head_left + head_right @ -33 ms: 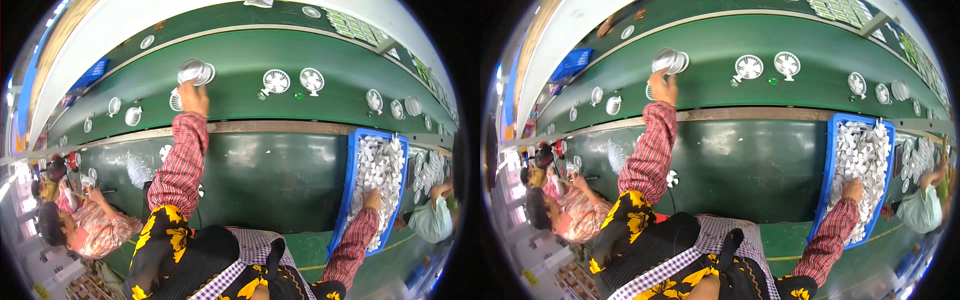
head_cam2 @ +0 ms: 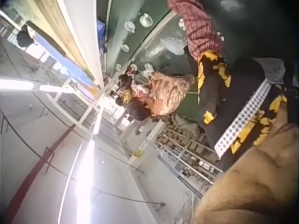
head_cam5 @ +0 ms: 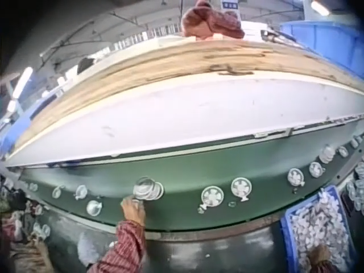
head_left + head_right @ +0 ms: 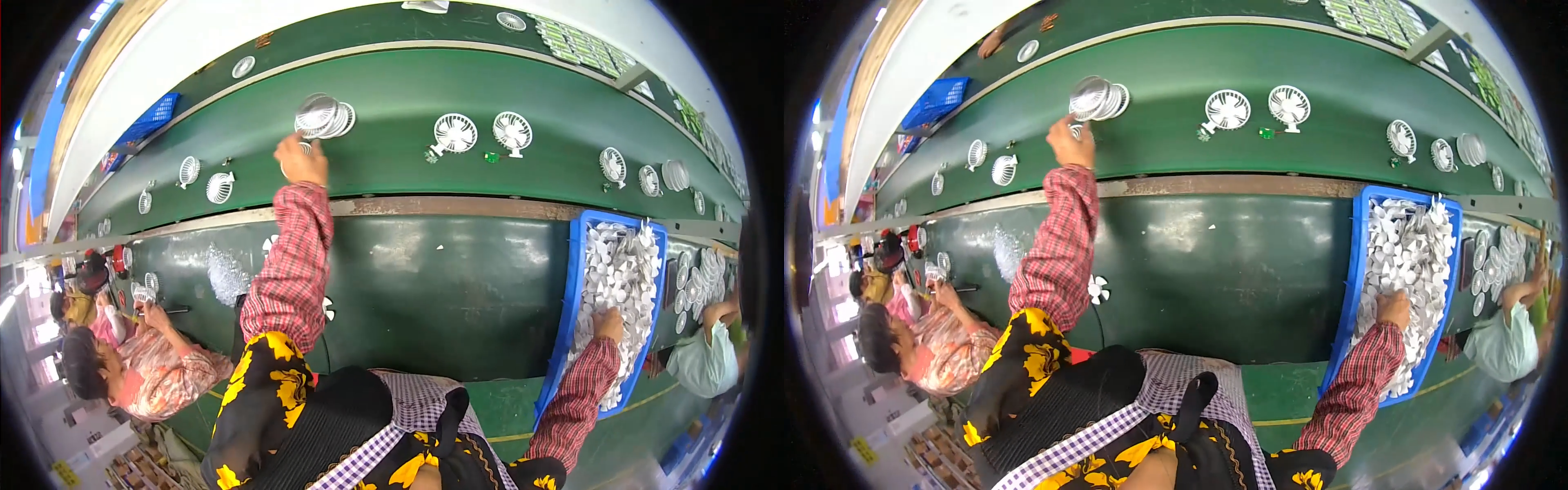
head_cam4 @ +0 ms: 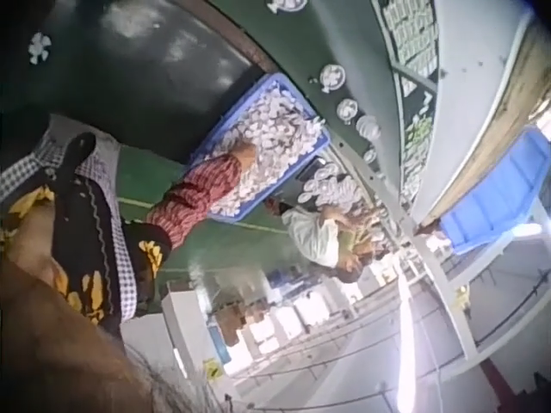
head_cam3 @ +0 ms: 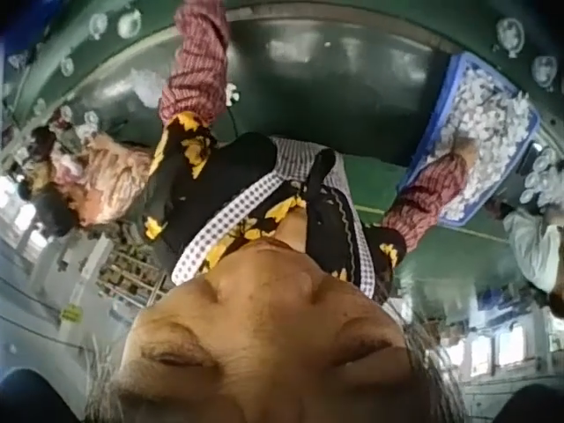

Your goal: The person assembles small plastic fan components by hand on an industrial conveyor belt.

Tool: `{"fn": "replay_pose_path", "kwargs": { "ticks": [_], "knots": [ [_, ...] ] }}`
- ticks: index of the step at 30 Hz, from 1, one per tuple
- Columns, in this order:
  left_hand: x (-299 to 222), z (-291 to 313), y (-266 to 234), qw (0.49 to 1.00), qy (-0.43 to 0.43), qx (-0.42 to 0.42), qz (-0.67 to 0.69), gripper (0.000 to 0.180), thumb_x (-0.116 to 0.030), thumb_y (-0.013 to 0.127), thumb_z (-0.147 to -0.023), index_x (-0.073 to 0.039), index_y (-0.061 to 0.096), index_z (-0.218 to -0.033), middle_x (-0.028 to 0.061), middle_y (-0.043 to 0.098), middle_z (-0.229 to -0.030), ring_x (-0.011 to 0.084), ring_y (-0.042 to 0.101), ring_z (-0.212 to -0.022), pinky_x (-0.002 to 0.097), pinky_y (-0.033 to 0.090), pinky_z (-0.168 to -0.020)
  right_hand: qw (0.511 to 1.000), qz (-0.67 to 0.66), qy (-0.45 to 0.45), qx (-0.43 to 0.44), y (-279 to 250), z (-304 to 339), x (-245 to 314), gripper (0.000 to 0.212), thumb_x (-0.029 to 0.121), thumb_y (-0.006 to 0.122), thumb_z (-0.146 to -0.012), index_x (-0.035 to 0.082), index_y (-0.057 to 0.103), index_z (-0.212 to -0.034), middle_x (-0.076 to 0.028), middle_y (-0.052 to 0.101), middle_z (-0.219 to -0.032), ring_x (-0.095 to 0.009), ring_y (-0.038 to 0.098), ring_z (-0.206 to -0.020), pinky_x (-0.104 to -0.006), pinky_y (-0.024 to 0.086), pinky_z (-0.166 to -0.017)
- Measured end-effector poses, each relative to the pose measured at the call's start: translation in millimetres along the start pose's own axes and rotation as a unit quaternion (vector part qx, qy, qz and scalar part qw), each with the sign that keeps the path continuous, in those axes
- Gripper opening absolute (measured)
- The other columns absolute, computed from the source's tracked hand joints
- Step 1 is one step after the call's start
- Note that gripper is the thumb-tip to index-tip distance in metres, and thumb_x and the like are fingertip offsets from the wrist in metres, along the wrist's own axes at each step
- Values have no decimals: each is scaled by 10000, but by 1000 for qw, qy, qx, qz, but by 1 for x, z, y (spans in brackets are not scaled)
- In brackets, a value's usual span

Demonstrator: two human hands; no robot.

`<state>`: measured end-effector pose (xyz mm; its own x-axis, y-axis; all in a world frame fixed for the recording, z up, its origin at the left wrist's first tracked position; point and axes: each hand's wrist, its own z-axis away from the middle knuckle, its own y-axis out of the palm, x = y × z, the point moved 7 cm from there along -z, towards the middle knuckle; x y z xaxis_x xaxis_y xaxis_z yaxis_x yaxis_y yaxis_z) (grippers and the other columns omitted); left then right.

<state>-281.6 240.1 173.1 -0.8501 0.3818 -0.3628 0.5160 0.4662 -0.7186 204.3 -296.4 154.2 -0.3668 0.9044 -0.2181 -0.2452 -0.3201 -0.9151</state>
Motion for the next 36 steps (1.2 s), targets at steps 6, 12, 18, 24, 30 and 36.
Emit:
{"fn": "replay_pose_path", "kwargs": {
  "ticks": [6,12,18,24,30,36],
  "knots": [
    [158,10,90,899,-229,371,-26,905,-485,757,-578,6,429,-1264,206,489,-1248,324,482,-1148,414,401,-942,998,-20,27,-47,-14,0,-4,359,336,651,-694,70,599,-928,-214,627,-926,-371,622,-832,-469,494,-712],
    [188,59,155,858,-348,376,-24,785,-509,779,-575,40,581,-1100,173,640,-996,259,618,-918,327,478,-812,932,-263,-37,-247,-24,39,-21,363,194,698,-712,107,587,-1047,-138,624,-914,-275,606,-769,-377,480,-699],
    [125,81,97,689,-477,251,484,589,-154,769,-692,84,450,-1126,169,588,-1041,349,603,-877,529,546,-721,837,-426,-123,-320,-73,69,22,355,123,695,-732,64,580,-1063,-104,618,-834,-149,566,-612,-282,459,-574],
    [-120,155,-42,477,-391,456,642,394,-121,594,-849,20,426,-1176,160,498,-1176,340,519,-1068,577,496,-812,796,-430,-351,-241,-131,183,125,349,13,667,-736,29,578,-1073,-117,571,-875,-185,552,-646,-284,456,-564],
    [-193,193,-114,463,-311,563,609,483,-350,480,-918,22,407,-1219,142,558,-1083,219,598,-947,382,552,-756,725,-376,-541,-202,-134,273,210,360,58,652,-738,17,541,-1078,-143,517,-937,-306,539,-863,-370,470,-733],
    [-200,186,-148,540,-245,538,598,452,-258,543,-897,37,406,-1211,91,549,-1041,131,562,-909,266,512,-735,728,-272,-585,-232,-115,298,232,365,91,638,-723,26,546,-1069,-93,510,-899,-267,533,-826,-360,473,-713]
  ]
}}
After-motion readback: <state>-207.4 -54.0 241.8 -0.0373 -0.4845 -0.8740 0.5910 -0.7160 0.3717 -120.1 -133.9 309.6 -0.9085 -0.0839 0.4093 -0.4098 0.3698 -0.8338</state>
